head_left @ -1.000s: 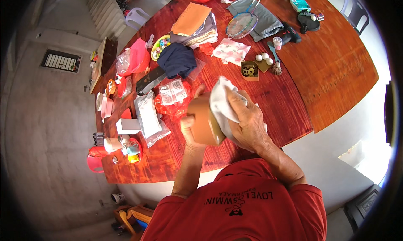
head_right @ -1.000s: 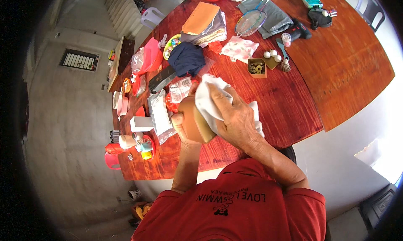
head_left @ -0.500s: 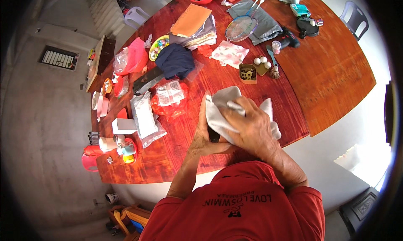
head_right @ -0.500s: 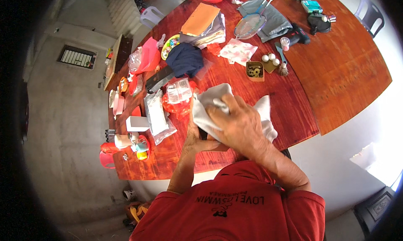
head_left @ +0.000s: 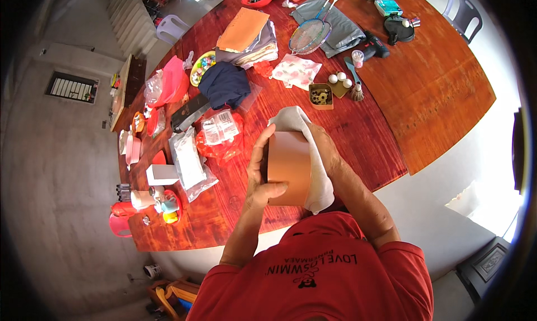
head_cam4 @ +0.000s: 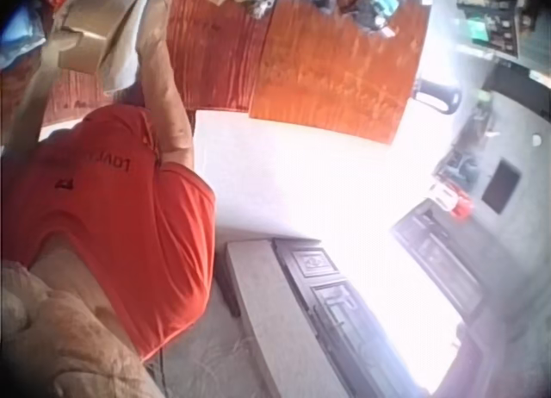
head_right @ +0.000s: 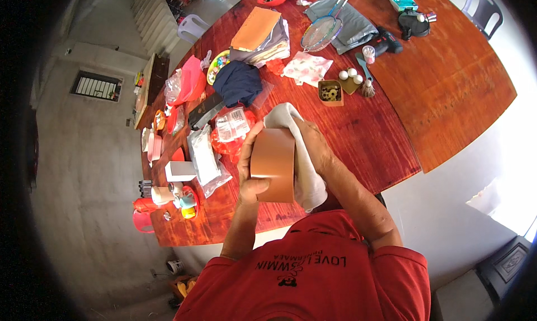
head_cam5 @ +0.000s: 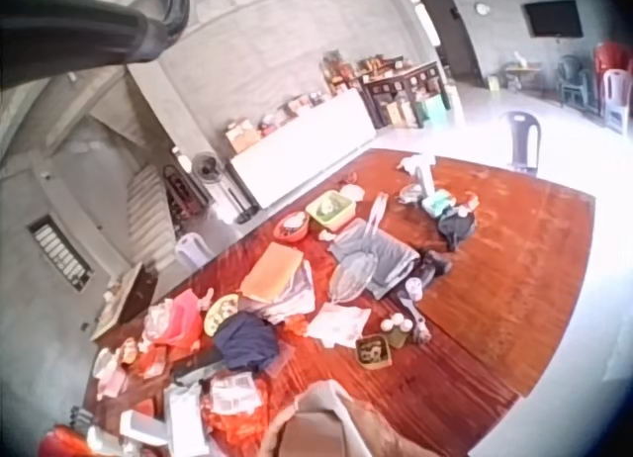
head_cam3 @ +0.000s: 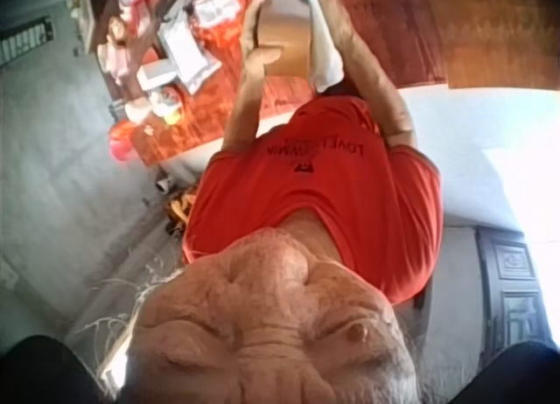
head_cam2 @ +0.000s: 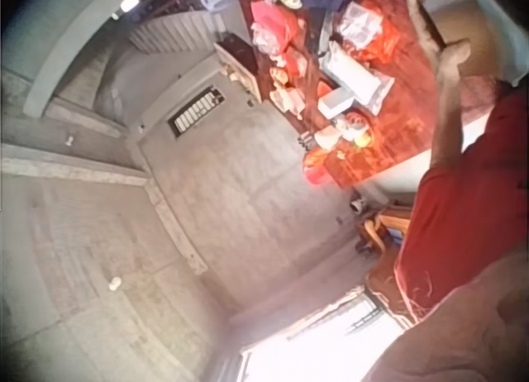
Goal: The person wipes various small items on a wooden table using a white cloth. They handle a small white bottle, a small square box, a shuttlecock, a small brown box, and a plastic package, wiping each one individually before placing it back on the table.
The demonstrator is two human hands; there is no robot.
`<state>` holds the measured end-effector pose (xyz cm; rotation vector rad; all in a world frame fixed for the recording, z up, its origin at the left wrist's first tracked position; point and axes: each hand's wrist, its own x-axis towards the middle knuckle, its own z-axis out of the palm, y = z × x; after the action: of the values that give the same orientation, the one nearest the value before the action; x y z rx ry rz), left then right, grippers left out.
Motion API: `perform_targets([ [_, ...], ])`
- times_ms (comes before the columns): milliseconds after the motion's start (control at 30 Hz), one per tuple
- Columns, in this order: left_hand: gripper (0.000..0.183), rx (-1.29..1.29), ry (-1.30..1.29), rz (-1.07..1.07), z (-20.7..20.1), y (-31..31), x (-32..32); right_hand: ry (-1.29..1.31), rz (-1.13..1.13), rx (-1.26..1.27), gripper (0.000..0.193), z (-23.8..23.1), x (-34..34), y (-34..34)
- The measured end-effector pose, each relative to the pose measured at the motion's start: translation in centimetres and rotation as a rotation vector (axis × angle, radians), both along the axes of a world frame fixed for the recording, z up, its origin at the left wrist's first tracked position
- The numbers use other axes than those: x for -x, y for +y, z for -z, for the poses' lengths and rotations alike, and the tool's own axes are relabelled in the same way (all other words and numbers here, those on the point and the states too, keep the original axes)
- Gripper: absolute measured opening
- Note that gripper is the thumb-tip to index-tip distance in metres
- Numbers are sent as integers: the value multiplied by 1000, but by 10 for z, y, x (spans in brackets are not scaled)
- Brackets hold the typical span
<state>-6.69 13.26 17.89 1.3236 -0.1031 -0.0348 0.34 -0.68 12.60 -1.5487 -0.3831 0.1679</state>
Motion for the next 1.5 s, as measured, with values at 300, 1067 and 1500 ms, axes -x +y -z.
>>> perform_targets([
  [300, 84, 287, -63, -320, 28, 0, -22, 881, -86, -365, 52, 11, 48, 14],
  [1067, 53, -223, 407, -446, 24, 0, -14, -192, 180, 224, 66, 17, 40, -20],
  [1500, 65, -12, 602, -138, 37, 11, -21, -80, -263, 13, 47, -3, -21, -40],
])
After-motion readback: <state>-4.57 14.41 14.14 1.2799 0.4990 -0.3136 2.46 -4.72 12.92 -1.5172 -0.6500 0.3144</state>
